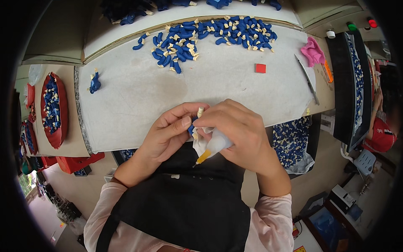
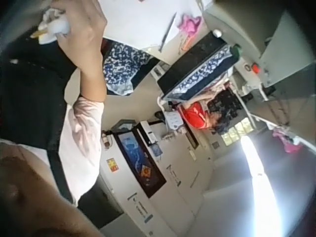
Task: The person applies glue from a glue bottle to small plastic toy parts and assembles them by hand to create toy figurines.
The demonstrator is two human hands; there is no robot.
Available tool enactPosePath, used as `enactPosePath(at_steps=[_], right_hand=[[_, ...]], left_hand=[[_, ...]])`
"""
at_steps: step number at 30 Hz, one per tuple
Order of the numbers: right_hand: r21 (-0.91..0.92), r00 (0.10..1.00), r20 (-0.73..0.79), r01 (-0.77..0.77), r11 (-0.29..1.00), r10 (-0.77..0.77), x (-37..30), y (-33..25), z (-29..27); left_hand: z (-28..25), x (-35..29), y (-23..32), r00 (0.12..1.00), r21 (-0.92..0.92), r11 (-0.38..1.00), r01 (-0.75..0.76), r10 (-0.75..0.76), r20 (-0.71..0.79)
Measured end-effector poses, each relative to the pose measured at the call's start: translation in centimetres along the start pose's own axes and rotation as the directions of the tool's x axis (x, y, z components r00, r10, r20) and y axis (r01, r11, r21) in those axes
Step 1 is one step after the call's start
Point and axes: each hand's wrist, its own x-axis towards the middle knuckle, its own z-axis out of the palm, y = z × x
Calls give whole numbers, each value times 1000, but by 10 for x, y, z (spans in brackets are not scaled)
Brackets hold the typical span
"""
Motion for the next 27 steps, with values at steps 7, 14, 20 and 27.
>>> enactPosePath(at_steps=[7, 14, 20, 27], right_hand=[[12, 994, 112, 10, 1000, -11, 3, -1, -4], [76, 979, 116, -176, 981, 167, 1, -1, 7], [381, 945, -182, -187, 906, 272, -16, 10, 13], [537, 864, -200, -298, 789, 462, -35, 15, -10]], left_hand=[[-1, -1, 1, 999, 36, 999, -10, 8, 32], [3, -1, -4, 995, 161, 985, -66, 78, -66], [4, 0, -2, 995, 127, 989, -70, 79, -66], [0, 2, 2, 999, -84, 996, -41, 41, -2]])
